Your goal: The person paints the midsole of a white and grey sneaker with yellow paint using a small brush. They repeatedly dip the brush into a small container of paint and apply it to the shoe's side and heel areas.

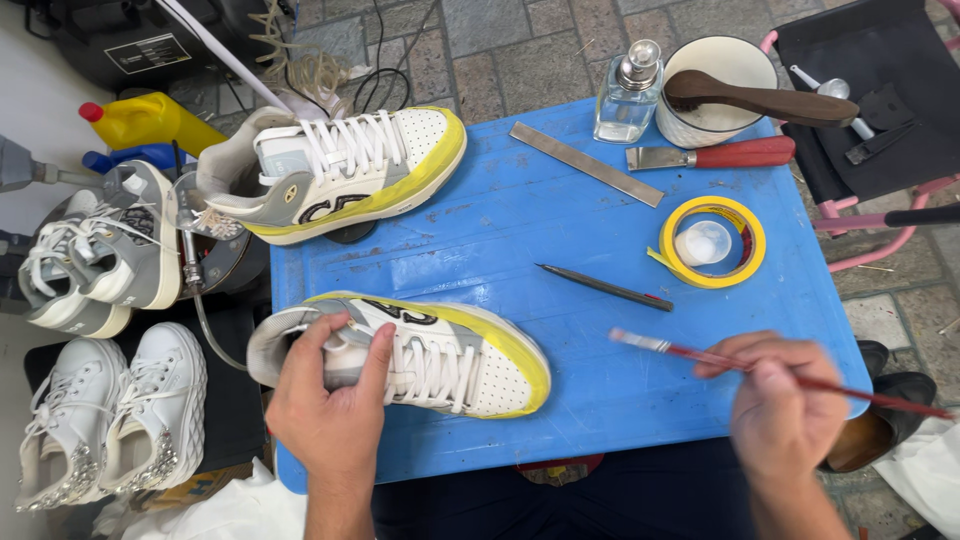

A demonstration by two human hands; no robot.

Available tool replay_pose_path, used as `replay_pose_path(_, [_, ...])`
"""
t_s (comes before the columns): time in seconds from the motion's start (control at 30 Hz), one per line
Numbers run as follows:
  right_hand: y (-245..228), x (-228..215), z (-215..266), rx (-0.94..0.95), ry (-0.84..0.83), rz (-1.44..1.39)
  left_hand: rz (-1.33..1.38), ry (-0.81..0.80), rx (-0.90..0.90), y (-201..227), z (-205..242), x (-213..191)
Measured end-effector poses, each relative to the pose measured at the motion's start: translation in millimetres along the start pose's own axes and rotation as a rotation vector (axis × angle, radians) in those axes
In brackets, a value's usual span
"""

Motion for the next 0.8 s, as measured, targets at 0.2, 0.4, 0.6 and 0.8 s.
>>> replay_pose_path(0.2, [-19.8,-29.9,-66.0,-0.153,0.016,0.390,-0.335,-0.045,-0.122,4.5,-21.7,3.8])
replay_pose_path(0.4, [-9.4,-7.0,-98.1,-0.135,-0.221,0.766,-0.397,-0.066,-0.120,4.2,-19.9,6.2])
replay_pose_path(0.6, [9.8,-0.1,-104.9,-0.022,-0.289,0.905,-0.417,-0.126,-0.134,-2.6,-20.5,-4.9])
replay_pose_path(0.8, [29.9,-27.1,-97.8,0.061,-0.026,0.403,-0.372,-0.212,0.129,-4.3,-24.8,-5.8])
Point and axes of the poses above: each hand's wrist, its own z-axis away from the middle knuckle, its own x-axis out of the palm, y = z × x, the point moved 6 cm from there along -z, towards the middle knuckle, and after that the axes turned 13 degrees about -x, right-handed, at the moved point
